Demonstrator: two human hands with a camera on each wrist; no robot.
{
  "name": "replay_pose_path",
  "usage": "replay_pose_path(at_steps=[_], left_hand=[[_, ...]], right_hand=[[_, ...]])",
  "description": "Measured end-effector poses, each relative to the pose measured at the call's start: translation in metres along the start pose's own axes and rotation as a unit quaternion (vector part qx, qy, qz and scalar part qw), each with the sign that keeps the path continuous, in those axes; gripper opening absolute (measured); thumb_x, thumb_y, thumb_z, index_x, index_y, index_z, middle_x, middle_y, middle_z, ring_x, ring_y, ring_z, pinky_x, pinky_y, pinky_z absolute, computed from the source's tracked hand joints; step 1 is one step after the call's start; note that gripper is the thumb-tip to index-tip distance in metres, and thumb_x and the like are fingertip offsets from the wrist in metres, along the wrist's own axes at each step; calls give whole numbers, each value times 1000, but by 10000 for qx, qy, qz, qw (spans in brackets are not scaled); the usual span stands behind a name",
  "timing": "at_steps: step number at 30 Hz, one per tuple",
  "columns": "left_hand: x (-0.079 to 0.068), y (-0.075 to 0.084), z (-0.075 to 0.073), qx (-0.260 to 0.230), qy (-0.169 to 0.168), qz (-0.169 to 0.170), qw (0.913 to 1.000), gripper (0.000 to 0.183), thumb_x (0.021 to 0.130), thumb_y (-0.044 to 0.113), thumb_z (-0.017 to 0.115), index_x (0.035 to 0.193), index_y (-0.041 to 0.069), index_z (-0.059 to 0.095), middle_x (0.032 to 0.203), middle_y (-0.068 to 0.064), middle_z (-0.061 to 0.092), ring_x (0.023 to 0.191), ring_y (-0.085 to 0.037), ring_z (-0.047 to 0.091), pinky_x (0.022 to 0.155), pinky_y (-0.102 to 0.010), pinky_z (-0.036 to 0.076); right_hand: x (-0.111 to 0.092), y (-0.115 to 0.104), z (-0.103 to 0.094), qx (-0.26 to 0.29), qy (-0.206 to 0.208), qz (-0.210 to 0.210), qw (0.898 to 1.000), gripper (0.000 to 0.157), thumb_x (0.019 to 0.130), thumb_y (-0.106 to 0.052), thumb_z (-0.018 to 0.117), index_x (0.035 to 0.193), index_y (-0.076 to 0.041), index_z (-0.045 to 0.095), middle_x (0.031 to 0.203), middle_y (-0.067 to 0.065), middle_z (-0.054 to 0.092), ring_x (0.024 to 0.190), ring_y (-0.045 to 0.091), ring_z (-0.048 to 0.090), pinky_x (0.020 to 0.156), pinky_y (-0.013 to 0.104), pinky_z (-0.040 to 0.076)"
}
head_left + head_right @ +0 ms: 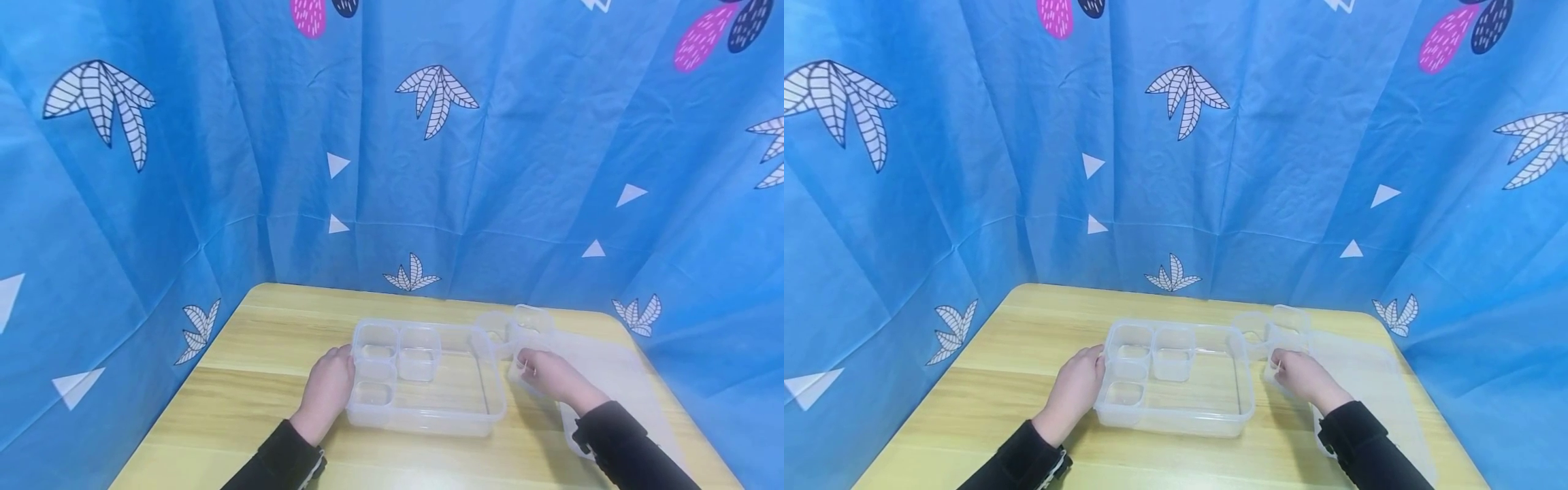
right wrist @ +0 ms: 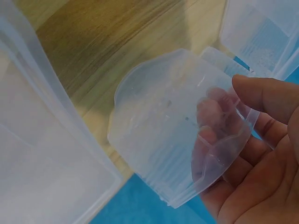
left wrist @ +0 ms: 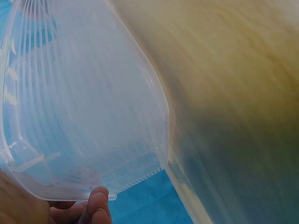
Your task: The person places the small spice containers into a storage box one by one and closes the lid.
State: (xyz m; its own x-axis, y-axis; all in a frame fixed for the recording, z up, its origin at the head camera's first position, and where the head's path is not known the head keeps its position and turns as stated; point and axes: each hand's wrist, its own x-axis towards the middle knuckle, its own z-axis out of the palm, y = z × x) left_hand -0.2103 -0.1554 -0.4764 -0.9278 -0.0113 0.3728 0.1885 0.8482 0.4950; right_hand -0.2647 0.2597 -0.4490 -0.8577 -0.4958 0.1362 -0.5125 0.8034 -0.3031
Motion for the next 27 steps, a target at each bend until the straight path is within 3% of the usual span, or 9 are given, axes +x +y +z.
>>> replay_pose_path(at_steps=[7, 16, 27], left_hand=[[0, 0, 0, -35, -45, -54, 10000, 28, 102, 8, 51, 121, -8, 64, 92, -15, 67, 83, -28, 66, 75, -44, 59], [0, 0, 1, -15, -58, -98, 9999, 30, 102, 9, 51, 123, -9, 63, 94, -16, 68, 85, -30, 66, 77, -44, 59], [-1, -1, 1, -81, -38, -101, 9999, 30, 102, 8, 52, 124, -9, 62, 99, -18, 68, 90, -33, 67, 81, -46, 59]], right_hand=[[-3, 2, -3, -56, 37, -75, 9999, 17, 81, 7, 68, 91, -5, 65, 87, 5, 68, 82, 30, 66, 74, 47, 56], [-4, -1, -18, -54, -169, -204, 9996, 16, 81, 5, 68, 89, -8, 62, 83, 6, 66, 78, 26, 66, 70, 43, 56], [-9, -10, -43, -161, -268, -579, 9978, 20, 78, 9, 65, 87, -9, 64, 81, -4, 65, 76, 22, 66, 68, 38, 56]])
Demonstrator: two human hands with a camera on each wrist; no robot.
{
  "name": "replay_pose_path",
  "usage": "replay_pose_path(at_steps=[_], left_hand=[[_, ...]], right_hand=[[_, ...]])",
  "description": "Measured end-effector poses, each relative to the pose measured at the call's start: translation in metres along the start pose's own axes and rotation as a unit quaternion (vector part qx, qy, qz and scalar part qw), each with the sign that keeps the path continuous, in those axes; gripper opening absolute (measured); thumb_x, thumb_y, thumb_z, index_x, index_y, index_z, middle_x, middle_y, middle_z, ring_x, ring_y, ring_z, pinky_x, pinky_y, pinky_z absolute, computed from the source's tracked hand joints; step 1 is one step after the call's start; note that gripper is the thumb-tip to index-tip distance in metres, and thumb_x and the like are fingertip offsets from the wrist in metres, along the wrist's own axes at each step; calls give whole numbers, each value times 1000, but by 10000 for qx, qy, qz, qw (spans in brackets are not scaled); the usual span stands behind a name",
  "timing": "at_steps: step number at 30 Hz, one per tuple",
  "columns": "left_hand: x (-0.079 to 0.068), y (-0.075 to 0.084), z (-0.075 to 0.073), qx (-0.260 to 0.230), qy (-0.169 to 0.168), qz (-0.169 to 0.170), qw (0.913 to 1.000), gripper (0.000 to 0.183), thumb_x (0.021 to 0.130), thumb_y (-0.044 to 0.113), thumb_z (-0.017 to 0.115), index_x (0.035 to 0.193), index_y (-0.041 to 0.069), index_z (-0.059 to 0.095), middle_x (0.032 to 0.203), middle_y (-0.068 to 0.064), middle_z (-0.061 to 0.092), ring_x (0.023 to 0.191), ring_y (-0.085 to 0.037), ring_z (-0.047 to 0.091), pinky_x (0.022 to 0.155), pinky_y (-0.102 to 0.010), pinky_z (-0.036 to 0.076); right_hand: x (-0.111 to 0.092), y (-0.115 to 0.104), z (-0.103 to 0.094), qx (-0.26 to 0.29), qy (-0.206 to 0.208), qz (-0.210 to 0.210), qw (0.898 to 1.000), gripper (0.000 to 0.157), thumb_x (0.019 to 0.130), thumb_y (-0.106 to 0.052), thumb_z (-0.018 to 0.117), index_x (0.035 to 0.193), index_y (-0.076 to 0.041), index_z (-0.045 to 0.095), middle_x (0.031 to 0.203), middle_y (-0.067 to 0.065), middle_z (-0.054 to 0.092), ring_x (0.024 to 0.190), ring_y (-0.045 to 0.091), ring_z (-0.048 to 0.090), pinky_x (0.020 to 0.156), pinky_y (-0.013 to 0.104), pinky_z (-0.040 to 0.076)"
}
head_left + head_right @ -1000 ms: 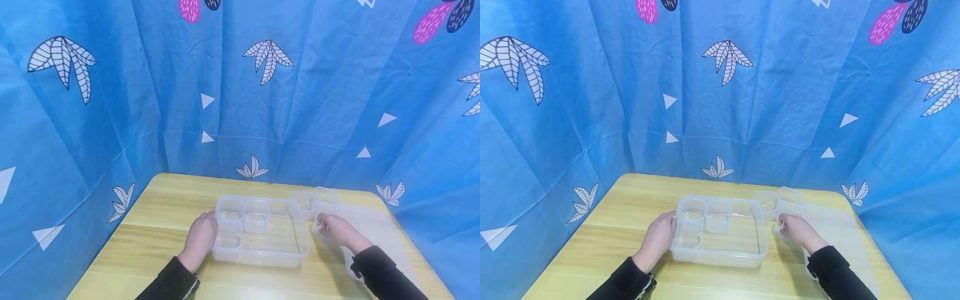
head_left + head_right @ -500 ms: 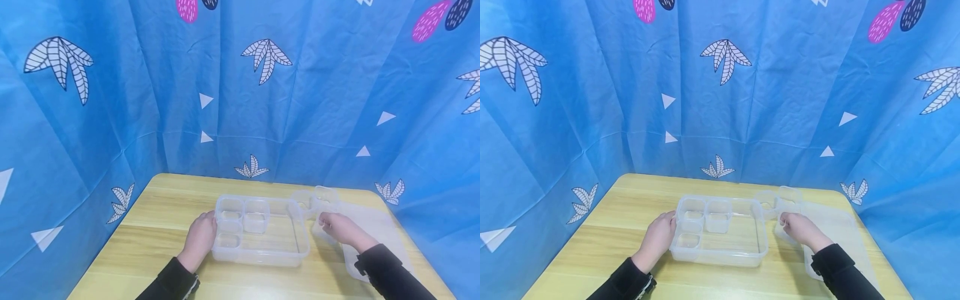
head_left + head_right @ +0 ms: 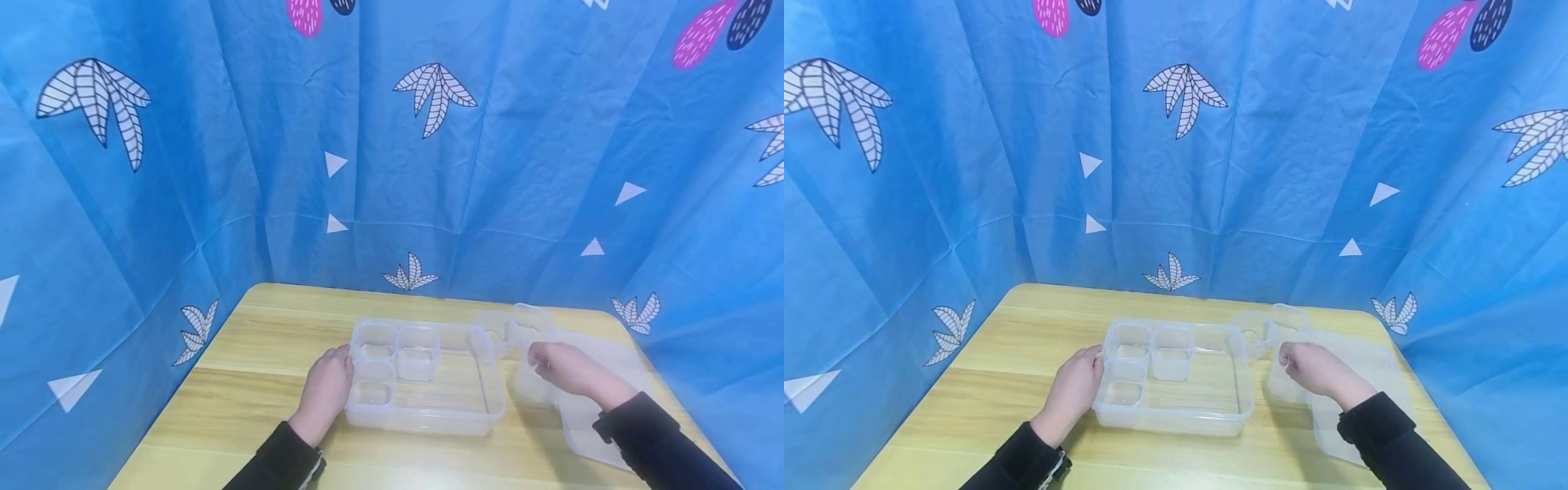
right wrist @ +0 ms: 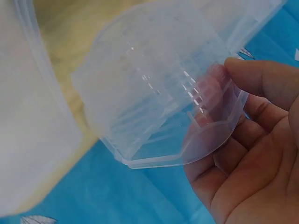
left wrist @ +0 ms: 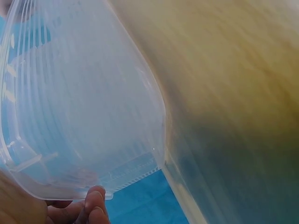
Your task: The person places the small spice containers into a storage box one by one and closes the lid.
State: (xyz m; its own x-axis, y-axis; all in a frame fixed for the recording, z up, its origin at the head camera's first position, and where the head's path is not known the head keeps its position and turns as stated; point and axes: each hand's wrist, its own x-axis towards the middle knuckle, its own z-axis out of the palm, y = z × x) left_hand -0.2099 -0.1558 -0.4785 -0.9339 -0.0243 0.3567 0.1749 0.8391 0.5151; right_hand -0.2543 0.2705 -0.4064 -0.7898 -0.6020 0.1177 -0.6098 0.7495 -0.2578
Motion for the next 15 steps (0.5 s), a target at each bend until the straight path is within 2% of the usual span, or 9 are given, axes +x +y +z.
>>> replay_pose_path(at_steps=[5, 10, 15], left_hand=[[0, 0, -1, -19, 18, -12, 10000, 30, 102, 8, 52, 124, -9, 62, 99, -19, 68, 90, -33, 67, 81, -47, 58], [0, 0, -1, -9, -11, -18, 10000, 31, 102, 9, 52, 125, -11, 61, 101, -20, 68, 93, -35, 68, 83, -47, 58], [-1, 1, -1, -19, -11, -32, 10000, 32, 102, 9, 52, 125, -11, 61, 101, -20, 68, 92, -34, 68, 82, -47, 58]], right_hand=[[3, -8, -20, -135, 17, -126, 9998, 19, 80, 8, 68, 87, -8, 64, 81, -2, 65, 77, 24, 66, 69, 40, 57], [8, -17, -38, -284, -41, -33, 9996, 17, 82, 6, 68, 89, -9, 64, 82, -4, 65, 76, 18, 64, 69, 40, 56], [15, -23, -49, -382, -45, -191, 9991, 16, 83, 6, 68, 91, -8, 64, 83, -3, 64, 75, 15, 62, 69, 38, 56]])
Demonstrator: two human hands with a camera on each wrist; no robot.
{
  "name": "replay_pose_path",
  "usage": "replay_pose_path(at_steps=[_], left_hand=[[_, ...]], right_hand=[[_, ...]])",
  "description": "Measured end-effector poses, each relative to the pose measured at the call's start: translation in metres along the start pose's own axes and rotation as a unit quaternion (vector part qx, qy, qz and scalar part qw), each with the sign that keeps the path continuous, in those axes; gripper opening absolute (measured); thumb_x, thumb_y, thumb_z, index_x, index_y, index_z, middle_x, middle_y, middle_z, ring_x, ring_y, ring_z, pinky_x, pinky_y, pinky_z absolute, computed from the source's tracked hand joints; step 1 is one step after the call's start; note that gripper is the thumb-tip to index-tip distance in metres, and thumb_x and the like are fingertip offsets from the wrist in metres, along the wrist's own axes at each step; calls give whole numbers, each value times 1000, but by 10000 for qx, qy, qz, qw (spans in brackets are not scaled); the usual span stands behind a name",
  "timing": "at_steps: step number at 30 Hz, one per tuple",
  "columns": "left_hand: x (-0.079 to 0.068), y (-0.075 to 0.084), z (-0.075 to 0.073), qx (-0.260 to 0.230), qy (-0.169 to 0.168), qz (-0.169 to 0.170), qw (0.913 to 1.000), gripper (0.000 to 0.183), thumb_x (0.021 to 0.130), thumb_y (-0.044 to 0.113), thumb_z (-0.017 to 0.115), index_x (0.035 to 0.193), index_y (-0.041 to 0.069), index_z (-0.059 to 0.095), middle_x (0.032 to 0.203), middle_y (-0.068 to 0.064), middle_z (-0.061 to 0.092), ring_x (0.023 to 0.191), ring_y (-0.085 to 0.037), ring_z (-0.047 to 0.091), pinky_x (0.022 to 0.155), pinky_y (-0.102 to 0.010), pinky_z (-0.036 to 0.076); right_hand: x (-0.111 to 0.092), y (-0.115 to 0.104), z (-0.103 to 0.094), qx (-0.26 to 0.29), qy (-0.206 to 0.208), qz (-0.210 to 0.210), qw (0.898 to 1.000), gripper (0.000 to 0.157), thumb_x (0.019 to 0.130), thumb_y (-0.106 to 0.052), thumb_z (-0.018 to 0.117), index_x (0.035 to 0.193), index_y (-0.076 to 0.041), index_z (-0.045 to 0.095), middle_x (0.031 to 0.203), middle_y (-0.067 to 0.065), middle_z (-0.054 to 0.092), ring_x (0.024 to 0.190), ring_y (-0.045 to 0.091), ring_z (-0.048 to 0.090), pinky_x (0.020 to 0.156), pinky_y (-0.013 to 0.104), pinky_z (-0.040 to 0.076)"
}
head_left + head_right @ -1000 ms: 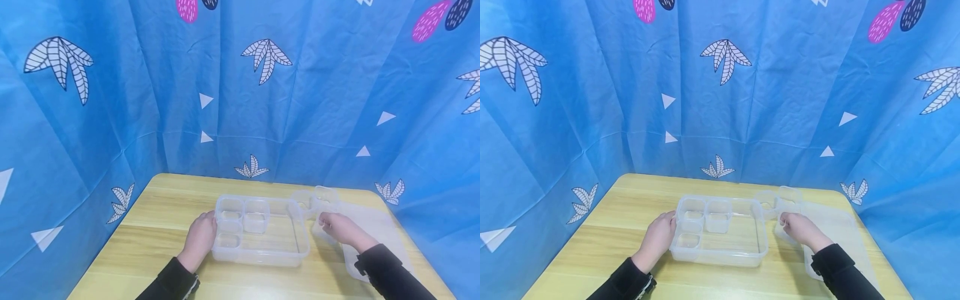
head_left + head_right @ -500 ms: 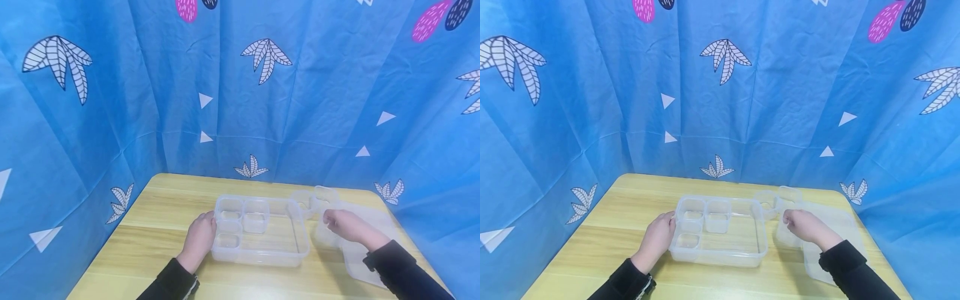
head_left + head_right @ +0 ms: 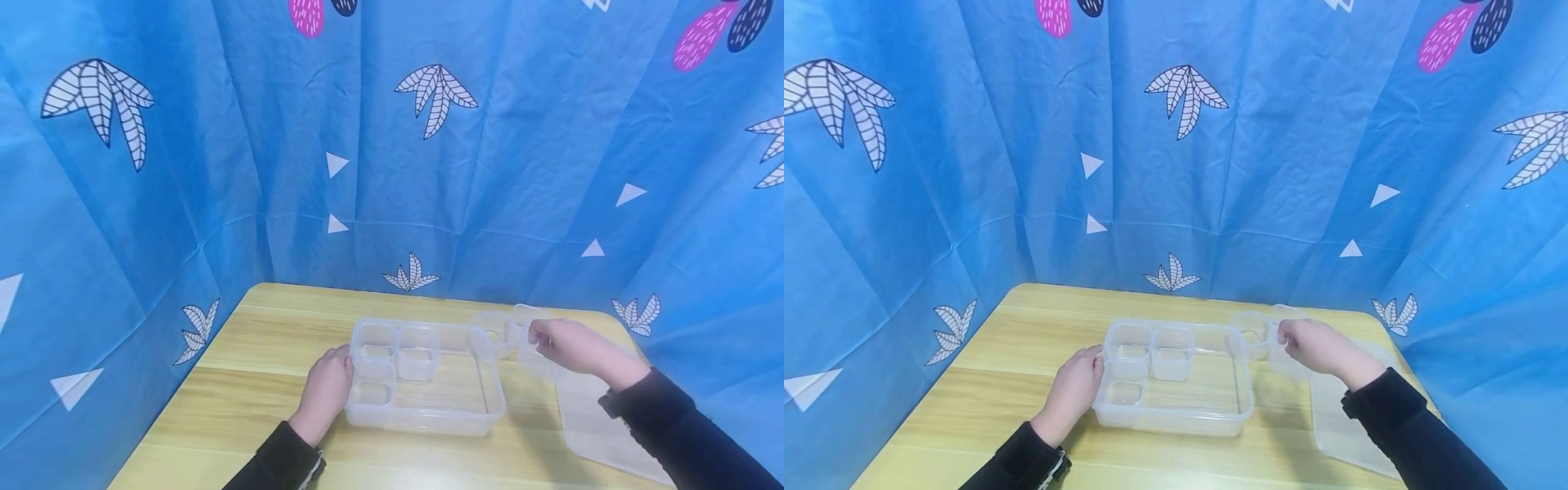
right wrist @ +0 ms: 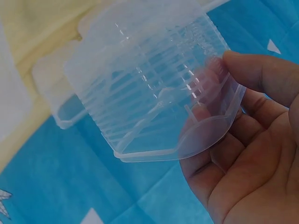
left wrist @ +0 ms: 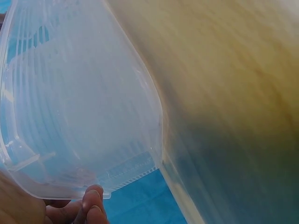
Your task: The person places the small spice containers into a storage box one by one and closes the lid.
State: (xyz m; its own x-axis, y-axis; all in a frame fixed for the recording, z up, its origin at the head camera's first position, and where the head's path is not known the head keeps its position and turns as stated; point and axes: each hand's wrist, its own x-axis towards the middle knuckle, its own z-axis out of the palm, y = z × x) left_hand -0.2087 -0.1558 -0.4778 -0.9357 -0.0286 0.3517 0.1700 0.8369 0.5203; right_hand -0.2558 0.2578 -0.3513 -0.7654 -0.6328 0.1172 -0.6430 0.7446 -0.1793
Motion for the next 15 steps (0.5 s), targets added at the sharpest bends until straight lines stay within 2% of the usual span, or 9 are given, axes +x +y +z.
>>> replay_pose_path(at_steps=[6, 12, 15], left_hand=[[0, 0, 1, -37, 11, -11, 10000, 31, 102, 9, 52, 126, -10, 61, 100, -19, 68, 91, -34, 68, 81, -47, 59], [1, 0, 0, -7, 16, 23, 10000, 31, 103, 9, 51, 125, -11, 61, 101, -21, 68, 93, -35, 68, 83, -47, 59], [1, 0, 1, -14, -4, 15, 10000, 32, 103, 9, 52, 126, -11, 61, 105, -23, 68, 96, -37, 67, 85, -49, 58]], right_hand=[[10, -10, -12, 28, 97, -121, 9999, 17, 85, 5, 66, 88, -10, 62, 76, -8, 54, 68, 8, 49, 63, 31, 50], [24, -20, -15, 91, 42, -157, 9998, 15, 87, 4, 67, 93, -9, 64, 82, -5, 62, 73, 10, 56, 69, 36, 55], [30, -26, -14, 55, 69, -245, 9997, 16, 87, 5, 66, 90, -10, 61, 79, -6, 58, 71, 10, 52, 67, 35, 52]])
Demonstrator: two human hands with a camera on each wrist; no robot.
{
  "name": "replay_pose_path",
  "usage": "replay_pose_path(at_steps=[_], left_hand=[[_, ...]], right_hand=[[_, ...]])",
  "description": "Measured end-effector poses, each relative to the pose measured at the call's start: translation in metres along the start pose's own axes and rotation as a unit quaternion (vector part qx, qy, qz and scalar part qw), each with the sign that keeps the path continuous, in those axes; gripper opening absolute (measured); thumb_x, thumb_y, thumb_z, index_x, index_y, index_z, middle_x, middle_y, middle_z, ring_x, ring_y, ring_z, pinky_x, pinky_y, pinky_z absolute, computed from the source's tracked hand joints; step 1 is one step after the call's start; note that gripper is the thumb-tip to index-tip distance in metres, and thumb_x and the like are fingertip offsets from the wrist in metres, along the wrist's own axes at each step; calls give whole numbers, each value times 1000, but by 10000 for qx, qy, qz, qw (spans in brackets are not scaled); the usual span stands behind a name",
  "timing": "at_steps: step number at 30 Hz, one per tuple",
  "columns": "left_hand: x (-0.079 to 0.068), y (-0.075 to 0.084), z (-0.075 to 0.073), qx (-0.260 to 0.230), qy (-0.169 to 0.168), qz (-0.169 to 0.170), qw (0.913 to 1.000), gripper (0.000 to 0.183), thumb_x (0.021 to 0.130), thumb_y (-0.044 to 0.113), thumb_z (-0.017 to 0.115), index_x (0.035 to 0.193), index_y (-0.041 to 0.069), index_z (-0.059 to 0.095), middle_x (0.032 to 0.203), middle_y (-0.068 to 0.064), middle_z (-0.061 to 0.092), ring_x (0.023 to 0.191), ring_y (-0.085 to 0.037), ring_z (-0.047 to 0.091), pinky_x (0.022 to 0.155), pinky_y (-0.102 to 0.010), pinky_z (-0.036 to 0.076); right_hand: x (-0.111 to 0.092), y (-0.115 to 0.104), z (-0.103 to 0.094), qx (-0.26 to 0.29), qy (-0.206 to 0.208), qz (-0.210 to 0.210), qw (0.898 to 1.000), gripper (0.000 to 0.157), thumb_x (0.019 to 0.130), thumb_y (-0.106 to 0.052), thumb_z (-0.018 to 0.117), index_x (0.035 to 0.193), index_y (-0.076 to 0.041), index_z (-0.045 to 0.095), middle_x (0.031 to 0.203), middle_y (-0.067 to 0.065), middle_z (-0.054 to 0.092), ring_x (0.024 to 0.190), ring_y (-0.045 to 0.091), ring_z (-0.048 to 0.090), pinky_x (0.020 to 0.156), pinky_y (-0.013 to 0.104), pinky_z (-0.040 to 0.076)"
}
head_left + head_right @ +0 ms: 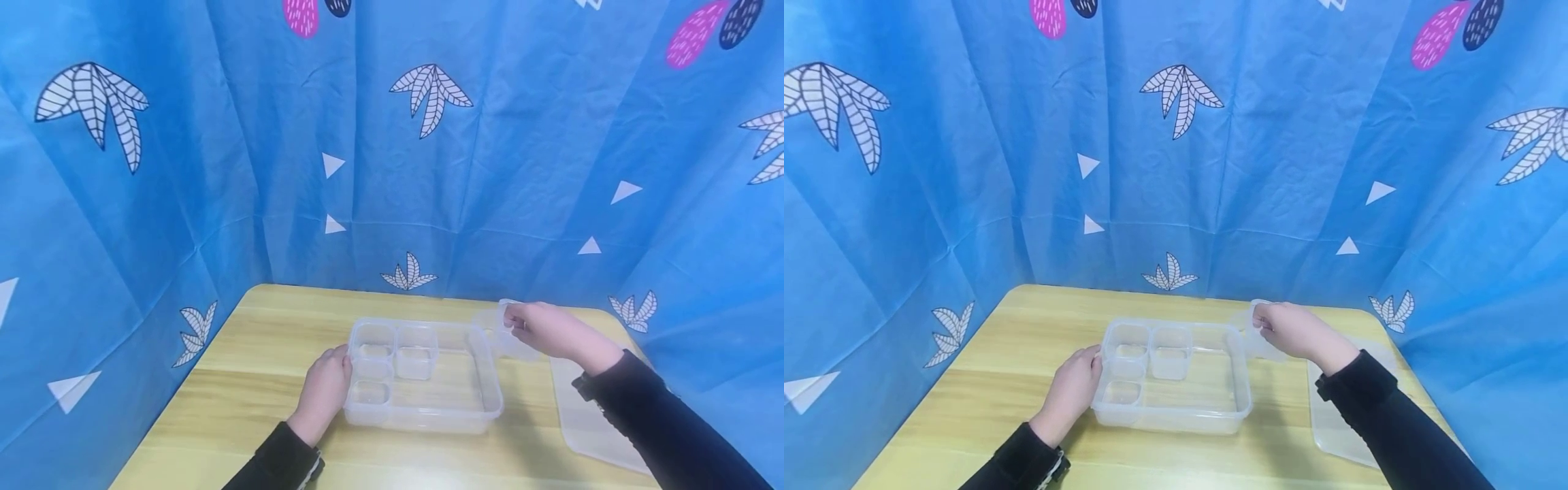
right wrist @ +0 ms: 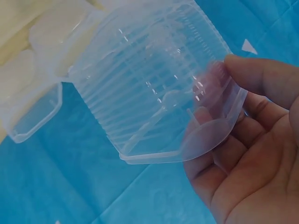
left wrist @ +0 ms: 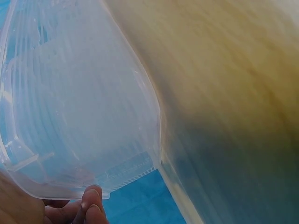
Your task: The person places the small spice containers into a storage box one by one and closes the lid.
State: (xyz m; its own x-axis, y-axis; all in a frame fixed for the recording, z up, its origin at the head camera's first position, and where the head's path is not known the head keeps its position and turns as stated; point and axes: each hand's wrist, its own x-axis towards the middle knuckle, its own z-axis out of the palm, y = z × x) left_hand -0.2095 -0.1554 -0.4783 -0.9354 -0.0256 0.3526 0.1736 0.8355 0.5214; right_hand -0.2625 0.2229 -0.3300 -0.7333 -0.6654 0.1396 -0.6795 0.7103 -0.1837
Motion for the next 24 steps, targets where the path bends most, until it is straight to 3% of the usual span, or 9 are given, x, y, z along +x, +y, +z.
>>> replay_pose_path(at_steps=[4, 9, 16, 24], left_hand=[[0, 0, 1, -35, -41, -71, 10000, 33, 103, 10, 52, 127, -11, 60, 110, -24, 67, 101, -39, 67, 88, -50, 57], [1, 0, 1, -90, -84, -161, 9998, 33, 103, 10, 51, 128, -11, 60, 110, -24, 67, 103, -40, 66, 89, -51, 56], [1, -1, 1, -65, -68, -96, 9999, 32, 103, 8, 51, 127, -11, 60, 108, -23, 67, 101, -39, 67, 87, -50, 57], [0, -1, 0, -98, -98, -171, 9998, 33, 103, 9, 50, 128, -11, 59, 109, -24, 67, 101, -40, 66, 87, -51, 57]], right_hand=[[6, -5, 2, -114, 82, -98, 9999, 18, 87, 5, 65, 87, -12, 59, 76, -8, 52, 68, 9, 45, 64, 30, 46], [13, -14, 6, -172, 246, -206, 9993, 18, 85, 7, 65, 90, -9, 61, 80, -5, 57, 69, 10, 48, 65, 31, 50], [24, -25, 18, -436, 487, -518, 9965, 21, 83, 8, 68, 84, -12, 61, 75, -7, 50, 67, 10, 45, 62, 28, 47], [31, -31, 37, -474, 607, -847, 9934, 16, 84, 6, 68, 88, -9, 64, 77, -5, 58, 70, 12, 54, 68, 34, 54]])
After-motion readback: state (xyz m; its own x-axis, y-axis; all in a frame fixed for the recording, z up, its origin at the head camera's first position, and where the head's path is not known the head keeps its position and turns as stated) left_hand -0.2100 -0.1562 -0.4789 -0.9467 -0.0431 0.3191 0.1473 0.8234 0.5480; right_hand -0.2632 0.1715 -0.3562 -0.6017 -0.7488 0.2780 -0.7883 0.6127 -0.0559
